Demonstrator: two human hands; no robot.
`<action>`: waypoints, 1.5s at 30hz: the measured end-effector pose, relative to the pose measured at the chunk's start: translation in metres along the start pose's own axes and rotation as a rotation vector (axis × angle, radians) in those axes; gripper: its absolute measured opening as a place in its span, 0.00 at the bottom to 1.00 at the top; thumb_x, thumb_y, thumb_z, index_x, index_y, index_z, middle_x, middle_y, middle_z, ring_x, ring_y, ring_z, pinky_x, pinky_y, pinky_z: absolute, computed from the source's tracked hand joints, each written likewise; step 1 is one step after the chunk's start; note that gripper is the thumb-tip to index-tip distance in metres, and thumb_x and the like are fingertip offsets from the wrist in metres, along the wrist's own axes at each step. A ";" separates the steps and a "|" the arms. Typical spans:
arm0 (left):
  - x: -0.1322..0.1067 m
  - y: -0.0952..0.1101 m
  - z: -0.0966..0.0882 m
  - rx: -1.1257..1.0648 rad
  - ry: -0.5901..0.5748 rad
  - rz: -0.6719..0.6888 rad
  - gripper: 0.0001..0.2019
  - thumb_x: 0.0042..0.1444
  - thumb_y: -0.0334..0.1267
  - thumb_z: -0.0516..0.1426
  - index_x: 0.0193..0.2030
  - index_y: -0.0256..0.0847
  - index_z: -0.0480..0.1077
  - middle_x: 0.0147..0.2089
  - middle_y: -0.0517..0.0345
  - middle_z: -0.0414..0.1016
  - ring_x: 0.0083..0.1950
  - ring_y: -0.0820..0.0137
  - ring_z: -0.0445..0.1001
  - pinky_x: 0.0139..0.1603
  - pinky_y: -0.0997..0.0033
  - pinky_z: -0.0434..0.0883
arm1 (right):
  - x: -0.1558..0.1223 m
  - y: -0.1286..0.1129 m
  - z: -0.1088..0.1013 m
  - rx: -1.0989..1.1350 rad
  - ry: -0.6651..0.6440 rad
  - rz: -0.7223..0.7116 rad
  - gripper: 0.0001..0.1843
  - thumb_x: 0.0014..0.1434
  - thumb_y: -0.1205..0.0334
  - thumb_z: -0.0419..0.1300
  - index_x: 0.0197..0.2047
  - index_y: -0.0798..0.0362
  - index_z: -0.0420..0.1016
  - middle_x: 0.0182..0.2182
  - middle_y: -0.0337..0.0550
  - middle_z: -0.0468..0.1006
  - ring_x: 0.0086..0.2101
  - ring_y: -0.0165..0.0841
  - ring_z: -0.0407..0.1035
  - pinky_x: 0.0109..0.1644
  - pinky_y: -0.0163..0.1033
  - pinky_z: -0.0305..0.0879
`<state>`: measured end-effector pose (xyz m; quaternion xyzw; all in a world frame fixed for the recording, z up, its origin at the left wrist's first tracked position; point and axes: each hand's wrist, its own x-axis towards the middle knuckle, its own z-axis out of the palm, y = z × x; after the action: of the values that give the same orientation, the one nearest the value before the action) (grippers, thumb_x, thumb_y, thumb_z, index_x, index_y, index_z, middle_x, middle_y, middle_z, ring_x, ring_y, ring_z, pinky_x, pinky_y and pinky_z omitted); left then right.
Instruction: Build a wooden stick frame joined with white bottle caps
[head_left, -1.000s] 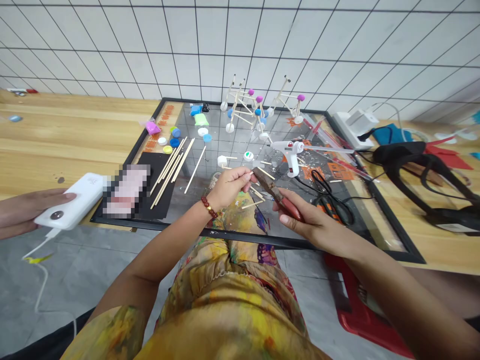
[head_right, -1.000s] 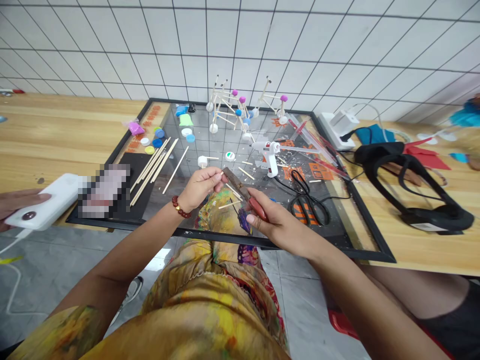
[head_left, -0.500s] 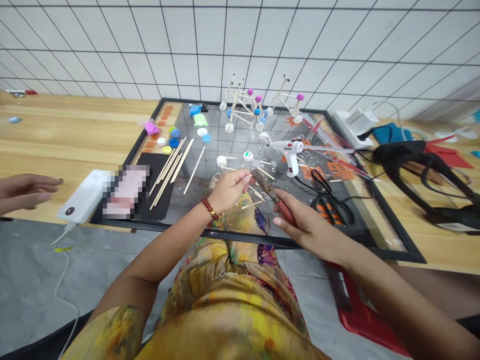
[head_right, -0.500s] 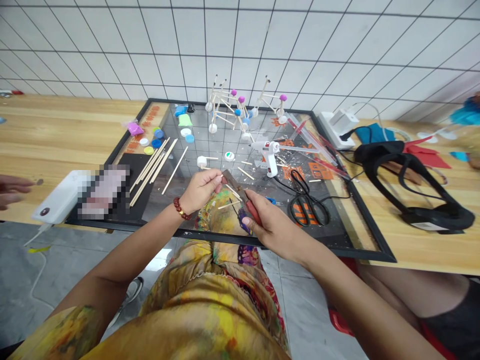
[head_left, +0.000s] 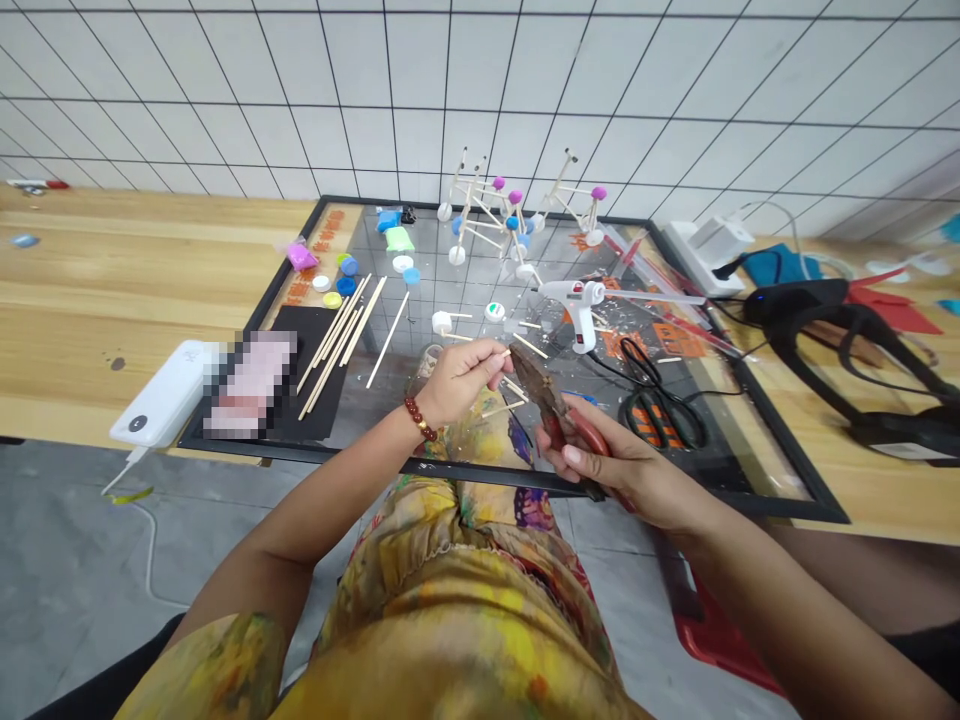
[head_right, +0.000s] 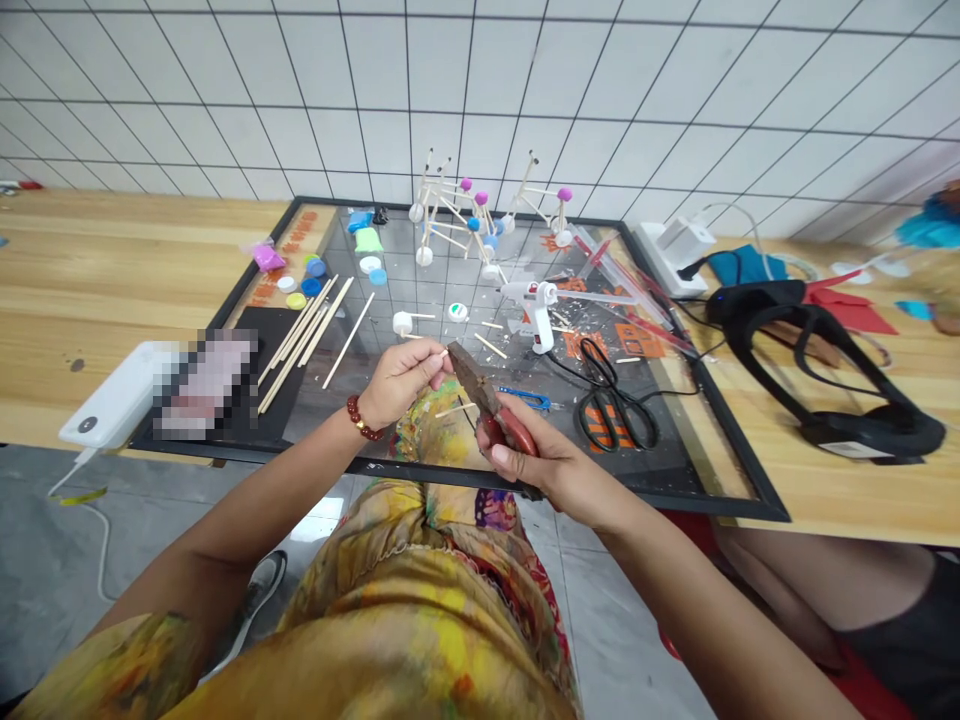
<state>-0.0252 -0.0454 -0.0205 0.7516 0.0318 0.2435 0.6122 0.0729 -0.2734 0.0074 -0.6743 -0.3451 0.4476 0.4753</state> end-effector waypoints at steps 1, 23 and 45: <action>0.000 0.000 0.000 -0.011 0.000 -0.012 0.24 0.66 0.60 0.54 0.33 0.41 0.72 0.25 0.60 0.69 0.29 0.70 0.67 0.38 0.68 0.68 | 0.000 0.002 0.000 0.011 0.002 0.003 0.42 0.60 0.37 0.67 0.72 0.41 0.66 0.50 0.47 0.82 0.50 0.43 0.78 0.59 0.50 0.76; 0.002 -0.001 0.000 -0.059 -0.011 -0.127 0.20 0.65 0.54 0.56 0.32 0.39 0.73 0.23 0.59 0.68 0.27 0.72 0.65 0.33 0.69 0.65 | 0.005 0.002 -0.011 -0.228 0.042 -0.043 0.45 0.60 0.34 0.65 0.76 0.37 0.63 0.71 0.41 0.70 0.73 0.52 0.57 0.77 0.63 0.52; 0.001 0.001 -0.003 0.061 0.063 0.009 0.19 0.66 0.53 0.55 0.31 0.41 0.72 0.24 0.58 0.71 0.28 0.70 0.68 0.38 0.66 0.69 | 0.011 -0.012 -0.002 -0.305 0.063 -0.129 0.34 0.64 0.41 0.62 0.69 0.43 0.69 0.47 0.46 0.82 0.52 0.46 0.77 0.63 0.52 0.73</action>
<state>-0.0255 -0.0428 -0.0192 0.7619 0.0550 0.2687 0.5867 0.0781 -0.2602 0.0163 -0.7287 -0.4368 0.3372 0.4057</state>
